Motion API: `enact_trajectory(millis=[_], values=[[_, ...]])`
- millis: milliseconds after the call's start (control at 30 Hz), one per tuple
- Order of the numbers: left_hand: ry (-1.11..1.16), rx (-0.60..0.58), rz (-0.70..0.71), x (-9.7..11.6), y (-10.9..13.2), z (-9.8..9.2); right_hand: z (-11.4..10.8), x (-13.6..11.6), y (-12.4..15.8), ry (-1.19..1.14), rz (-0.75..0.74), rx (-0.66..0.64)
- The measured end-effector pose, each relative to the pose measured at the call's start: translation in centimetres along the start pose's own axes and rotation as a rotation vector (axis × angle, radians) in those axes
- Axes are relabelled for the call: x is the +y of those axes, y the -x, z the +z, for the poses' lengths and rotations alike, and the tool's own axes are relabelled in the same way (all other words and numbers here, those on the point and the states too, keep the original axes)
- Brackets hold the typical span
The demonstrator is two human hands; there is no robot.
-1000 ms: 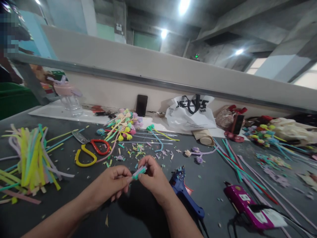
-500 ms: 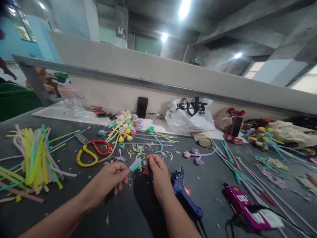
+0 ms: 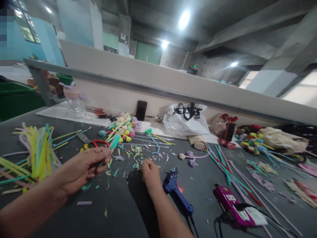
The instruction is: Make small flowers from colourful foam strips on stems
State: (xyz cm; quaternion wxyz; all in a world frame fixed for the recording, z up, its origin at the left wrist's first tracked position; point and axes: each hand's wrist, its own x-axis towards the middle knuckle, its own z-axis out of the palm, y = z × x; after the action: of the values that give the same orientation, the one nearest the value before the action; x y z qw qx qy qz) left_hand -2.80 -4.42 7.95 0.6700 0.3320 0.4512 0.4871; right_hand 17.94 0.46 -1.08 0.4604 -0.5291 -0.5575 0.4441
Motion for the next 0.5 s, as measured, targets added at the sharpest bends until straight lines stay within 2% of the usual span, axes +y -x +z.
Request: enact_trajectory(millis=[100,267,433,500], values=[[-0.054,0.056,0.044,1.1,-0.2,-2.9,0.0,0.2,0.0,0.068,-0.026,0.008],[-0.078,0.039,0.028,1.7,-1.3,-7.2,0.2,0.1,-0.3,0.148,-0.055,-0.019],[-0.086,-0.04,-0.043,0.3,-2.5,-8.5,0.7,0.2,-0.4,0.289,-0.164,-0.006],[-0.022,-0.069,-0.094,-0.7,-3.0,-8.7,1.1,-0.1,-0.3,0.374,-0.212,-0.004]])
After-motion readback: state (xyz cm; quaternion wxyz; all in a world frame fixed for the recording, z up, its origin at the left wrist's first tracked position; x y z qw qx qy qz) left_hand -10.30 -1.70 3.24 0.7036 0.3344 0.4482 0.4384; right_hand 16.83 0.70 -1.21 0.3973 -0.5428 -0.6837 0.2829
